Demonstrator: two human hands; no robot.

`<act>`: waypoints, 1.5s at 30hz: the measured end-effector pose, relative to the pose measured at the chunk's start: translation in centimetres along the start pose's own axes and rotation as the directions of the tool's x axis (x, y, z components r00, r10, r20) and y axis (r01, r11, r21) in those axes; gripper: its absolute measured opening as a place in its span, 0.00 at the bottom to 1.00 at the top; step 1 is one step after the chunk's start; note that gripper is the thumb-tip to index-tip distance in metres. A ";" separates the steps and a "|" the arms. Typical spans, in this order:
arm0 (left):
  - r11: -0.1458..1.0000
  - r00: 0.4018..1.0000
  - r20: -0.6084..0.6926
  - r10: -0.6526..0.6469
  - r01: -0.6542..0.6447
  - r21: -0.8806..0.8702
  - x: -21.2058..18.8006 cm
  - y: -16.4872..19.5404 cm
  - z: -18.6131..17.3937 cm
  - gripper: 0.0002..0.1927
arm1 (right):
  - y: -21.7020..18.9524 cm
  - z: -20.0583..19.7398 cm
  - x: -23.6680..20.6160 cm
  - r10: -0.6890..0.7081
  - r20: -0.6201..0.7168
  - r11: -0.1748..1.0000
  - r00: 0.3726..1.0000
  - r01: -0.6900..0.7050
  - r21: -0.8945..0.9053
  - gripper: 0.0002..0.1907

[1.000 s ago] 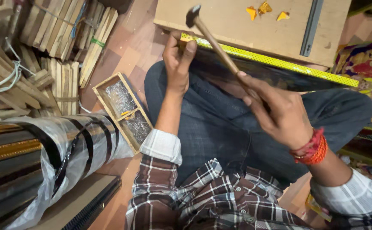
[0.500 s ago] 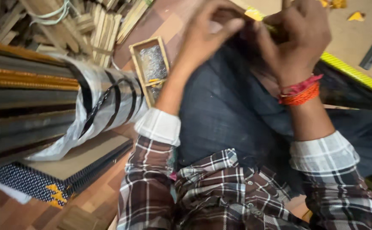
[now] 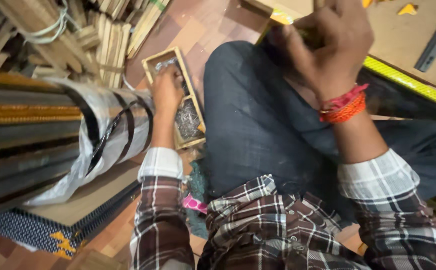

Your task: The person sits on the floor and assembles picture frames by attaching decorative corner pieces to the frame edges using a hammer. They handle multiple frames, including yellow and blue ones, and repeatedly hammer small corner pieces into place.

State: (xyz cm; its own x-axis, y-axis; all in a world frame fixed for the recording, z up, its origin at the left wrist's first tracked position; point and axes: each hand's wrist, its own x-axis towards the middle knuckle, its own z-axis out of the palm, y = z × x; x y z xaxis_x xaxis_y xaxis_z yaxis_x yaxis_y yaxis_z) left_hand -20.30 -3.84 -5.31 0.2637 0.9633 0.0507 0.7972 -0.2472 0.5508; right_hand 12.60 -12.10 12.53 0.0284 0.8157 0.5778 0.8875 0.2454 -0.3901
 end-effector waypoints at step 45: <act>0.325 0.901 0.114 0.419 -0.032 -0.945 7.9 19.2 0.1 0.09 | -4.0 -12.7 -9.4 0.302 0.298 0.936 0.906 -0.222 -0.273 0.30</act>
State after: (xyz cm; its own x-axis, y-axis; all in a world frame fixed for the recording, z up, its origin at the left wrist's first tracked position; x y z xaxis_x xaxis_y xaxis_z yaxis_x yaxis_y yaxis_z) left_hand -2.83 -0.94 5.56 0.6334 0.7523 0.1815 -0.2626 -0.0117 0.9648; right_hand 14.68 -27.43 17.77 0.1568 0.9688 0.1919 0.9499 -0.0948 -0.2978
